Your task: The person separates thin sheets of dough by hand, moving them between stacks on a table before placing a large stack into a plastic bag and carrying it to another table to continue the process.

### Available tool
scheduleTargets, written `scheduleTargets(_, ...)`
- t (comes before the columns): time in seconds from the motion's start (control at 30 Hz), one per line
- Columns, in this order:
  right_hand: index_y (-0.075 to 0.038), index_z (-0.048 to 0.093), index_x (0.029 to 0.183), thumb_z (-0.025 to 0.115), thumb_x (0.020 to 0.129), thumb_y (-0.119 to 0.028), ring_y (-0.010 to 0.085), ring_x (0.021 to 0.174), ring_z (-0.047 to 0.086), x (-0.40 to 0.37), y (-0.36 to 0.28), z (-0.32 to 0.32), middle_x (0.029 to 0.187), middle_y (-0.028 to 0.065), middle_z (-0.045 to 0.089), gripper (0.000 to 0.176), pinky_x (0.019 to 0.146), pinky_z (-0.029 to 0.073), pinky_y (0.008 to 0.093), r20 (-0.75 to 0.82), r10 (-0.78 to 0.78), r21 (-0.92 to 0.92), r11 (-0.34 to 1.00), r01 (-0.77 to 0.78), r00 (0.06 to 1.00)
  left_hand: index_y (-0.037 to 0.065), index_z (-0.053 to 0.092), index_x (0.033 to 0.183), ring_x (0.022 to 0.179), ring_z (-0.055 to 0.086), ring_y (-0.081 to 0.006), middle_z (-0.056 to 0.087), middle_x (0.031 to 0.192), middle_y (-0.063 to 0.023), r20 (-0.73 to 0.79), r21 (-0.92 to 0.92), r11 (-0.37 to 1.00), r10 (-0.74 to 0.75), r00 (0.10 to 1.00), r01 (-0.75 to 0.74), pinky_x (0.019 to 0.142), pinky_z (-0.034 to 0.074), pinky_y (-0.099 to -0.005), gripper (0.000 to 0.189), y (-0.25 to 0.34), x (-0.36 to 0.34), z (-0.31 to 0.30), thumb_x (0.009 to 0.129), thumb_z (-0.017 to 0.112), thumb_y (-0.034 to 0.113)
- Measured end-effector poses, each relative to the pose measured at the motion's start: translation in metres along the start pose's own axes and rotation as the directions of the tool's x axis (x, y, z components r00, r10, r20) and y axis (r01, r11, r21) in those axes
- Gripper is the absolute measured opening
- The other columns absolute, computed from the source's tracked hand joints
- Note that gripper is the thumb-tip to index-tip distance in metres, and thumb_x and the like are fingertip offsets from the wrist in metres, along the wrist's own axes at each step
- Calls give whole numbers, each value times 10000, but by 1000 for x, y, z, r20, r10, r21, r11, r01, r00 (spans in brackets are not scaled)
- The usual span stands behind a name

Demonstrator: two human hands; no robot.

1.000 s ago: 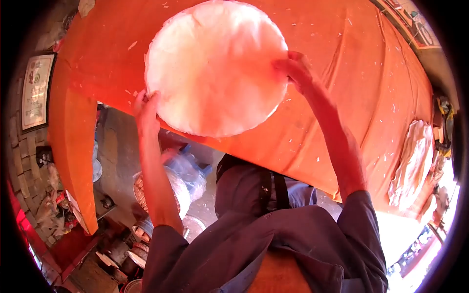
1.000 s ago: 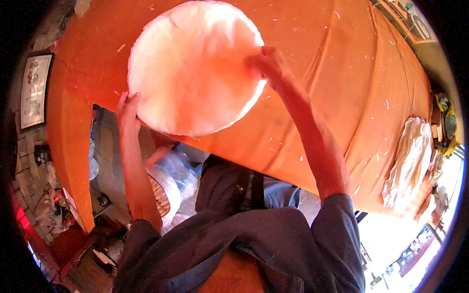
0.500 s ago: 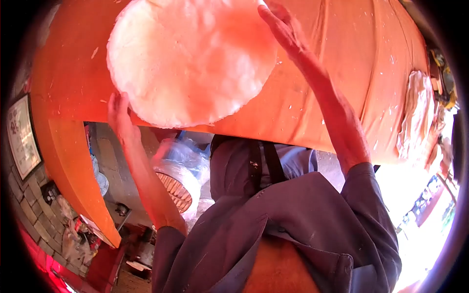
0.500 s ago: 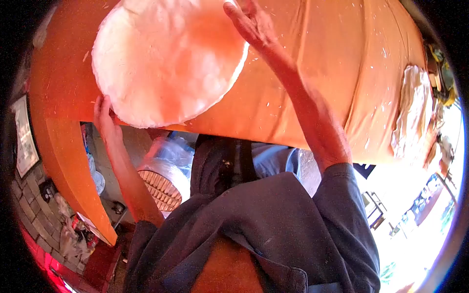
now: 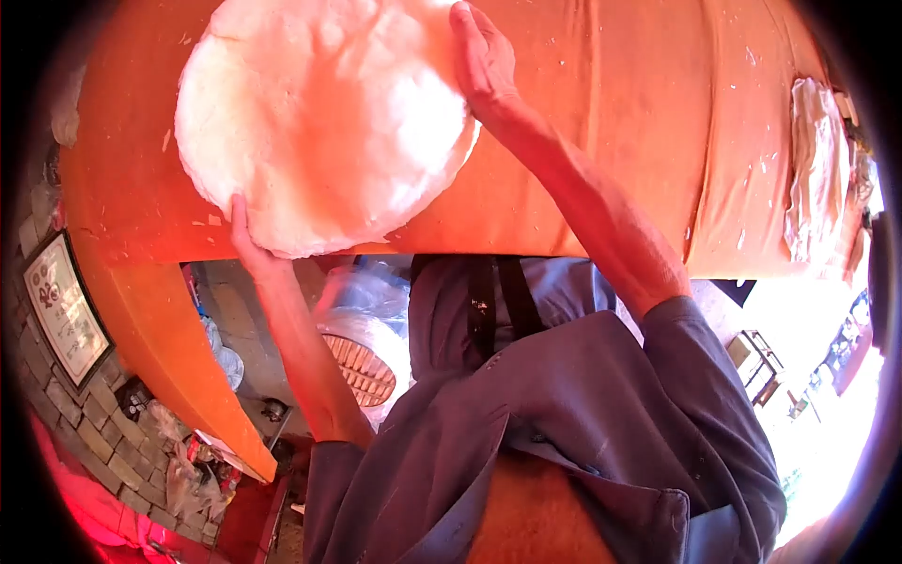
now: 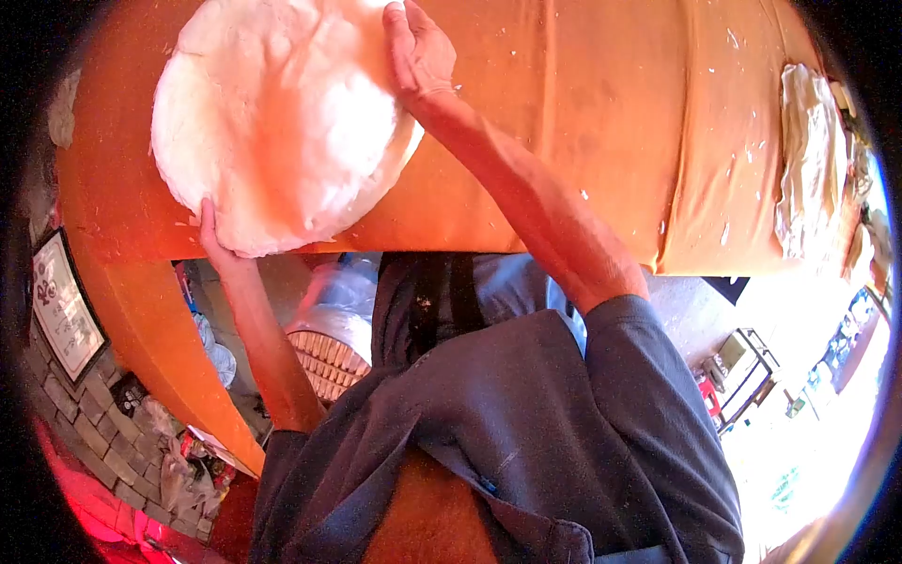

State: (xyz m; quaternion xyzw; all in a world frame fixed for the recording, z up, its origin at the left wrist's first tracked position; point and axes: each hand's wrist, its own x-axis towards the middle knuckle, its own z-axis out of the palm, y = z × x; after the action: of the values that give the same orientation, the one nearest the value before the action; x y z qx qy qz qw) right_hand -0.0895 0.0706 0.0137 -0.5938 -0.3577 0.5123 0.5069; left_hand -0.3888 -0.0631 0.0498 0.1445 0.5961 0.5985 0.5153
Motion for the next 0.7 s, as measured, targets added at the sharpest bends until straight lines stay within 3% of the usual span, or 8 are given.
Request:
scheduleTargets(0.1, -57, 586, 1297, 513, 949, -471, 243, 1092, 589, 0, 7, -2, 1161, 131, 655, 545, 988, 407, 350, -86, -97, -93, 992, 89, 992, 3, 395, 1396, 1184, 552, -267, 525, 1342, -141, 31, 1, 1000, -22, 999, 22, 985, 467, -397, 578, 1, -1, 4, 951, 535, 346)
scheduleTargets(0.2, 10, 627, 1140, 633, 864, -484, 158, 894, 616, 6, -1, -22, 1001, 90, 669, 566, 794, 488, 297, 57, 81, 145, 986, -88, 995, 0, 404, 1392, 1190, 546, -267, 522, 1344, -141, 27, -2, 997, -74, 997, 74, 984, 466, -400, 575, -1, 4, -18, 944, 560, 325)
scheduleTargets(0.3, -39, 566, 1227, 713, 799, -454, 300, 1095, 596, -4, -8, -23, 1175, 158, 643, 614, 927, 454, 351, 168, -52, -74, 995, 65, 984, -8, 394, 1399, 1214, 522, -255, 516, 1355, -150, -104, 101, 995, 32, 994, -21, 988, 459, -398, 574, 7, 10, -17, 927, 611, 237)
scheduleTargets(0.4, -70, 484, 1344, 744, 778, -398, 343, 1163, 553, 9, -17, -26, 1230, 197, 603, 704, 1025, 400, 384, 249, -147, -298, 929, 220, 957, -8, 411, 1392, 1223, 510, -248, 512, 1369, -135, -115, 777, 542, 623, 774, -321, 998, 446, -398, 577, 35, 14, -25, 913, 640, 220)
scheduleTargets(0.47, -83, 496, 1335, 740, 759, -428, 369, 1183, 527, -9, -70, -28, 1261, 207, 571, 714, 1048, 377, 445, 307, -436, -518, 669, 533, 846, 25, 496, 1346, 1265, 468, -340, 497, 1385, -159, 212, 916, 124, 655, 725, -381, 1028, 411, -423, 542, 79, -7, 21, 871, 677, 214)
scheduleTargets(0.57, -127, 495, 1370, 713, 782, -424, 430, 1278, 413, -45, -91, 0, 1328, 243, 498, 694, 1050, 342, 534, 687, -502, -537, 138, 832, 526, 60, 547, 1316, 1321, 389, -409, 460, 1400, -209, 776, 631, -511, 412, 478, -583, 1080, 323, -503, 550, 84, -6, 74, 845, 668, 317)
scheduleTargets(0.6, -139, 490, 1378, 694, 774, -473, 466, 1330, 323, -53, -83, 6, 1420, 260, 390, 720, 1083, 263, 589, 768, -359, -525, 121, 842, 531, 65, 547, 1319, 1370, 326, -388, 415, 1442, -199, 765, 634, -562, 355, 537, -531, 1114, 226, -553, 592, 74, 1, 80, 840, 646, 398)
scheduleTargets(0.7, -115, 562, 1283, 703, 720, -534, 477, 1316, 334, -50, -35, 2, 1369, 279, 420, 716, 1057, 283, 610, 742, -482, -462, 136, 876, 466, 85, 512, 1361, 1411, 253, -370, 359, 1488, -181, 728, 675, -487, 317, 608, -555, 1135, 148, -567, 659, 47, 41, 45, 834, 634, 462)
